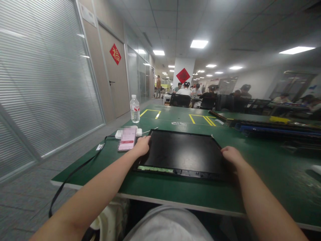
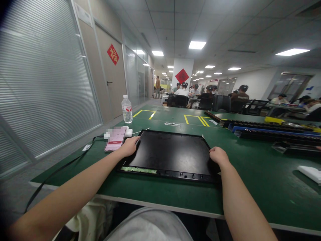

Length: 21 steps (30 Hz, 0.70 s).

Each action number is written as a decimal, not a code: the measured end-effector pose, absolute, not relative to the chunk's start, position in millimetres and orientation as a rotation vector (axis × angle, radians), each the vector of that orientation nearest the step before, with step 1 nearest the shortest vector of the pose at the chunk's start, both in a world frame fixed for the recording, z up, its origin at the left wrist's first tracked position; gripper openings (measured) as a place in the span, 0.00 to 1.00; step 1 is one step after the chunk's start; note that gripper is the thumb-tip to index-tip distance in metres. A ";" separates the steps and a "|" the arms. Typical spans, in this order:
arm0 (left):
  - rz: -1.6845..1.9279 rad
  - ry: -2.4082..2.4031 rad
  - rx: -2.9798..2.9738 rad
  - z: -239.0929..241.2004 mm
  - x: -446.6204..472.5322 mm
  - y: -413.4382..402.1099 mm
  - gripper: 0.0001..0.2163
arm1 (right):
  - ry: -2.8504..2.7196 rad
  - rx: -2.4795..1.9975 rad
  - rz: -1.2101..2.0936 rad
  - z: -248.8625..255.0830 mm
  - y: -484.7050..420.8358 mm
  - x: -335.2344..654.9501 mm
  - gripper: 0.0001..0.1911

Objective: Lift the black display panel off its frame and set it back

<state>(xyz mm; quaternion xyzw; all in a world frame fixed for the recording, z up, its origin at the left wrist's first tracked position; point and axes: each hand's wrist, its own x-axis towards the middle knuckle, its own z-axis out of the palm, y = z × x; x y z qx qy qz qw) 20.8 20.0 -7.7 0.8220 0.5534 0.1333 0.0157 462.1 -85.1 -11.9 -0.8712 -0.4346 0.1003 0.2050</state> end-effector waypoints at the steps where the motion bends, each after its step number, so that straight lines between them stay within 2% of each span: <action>1: 0.431 1.710 2.550 -7.4 20.7 19.6 0.26 | -1.211 -2.428 0.285 -11.3 -85.7 460.9 0.11; 7: 0.418 1.717 2.524 -6.3 19.9 18.4 0.26 | -1.207 -2.433 0.274 -9.3 -87.3 456.5 0.13; 21: 0.371 1.671 2.589 -16.0 15.2 28.2 0.26 | -1.210 -2.419 0.237 -15.4 -86.4 459.4 0.10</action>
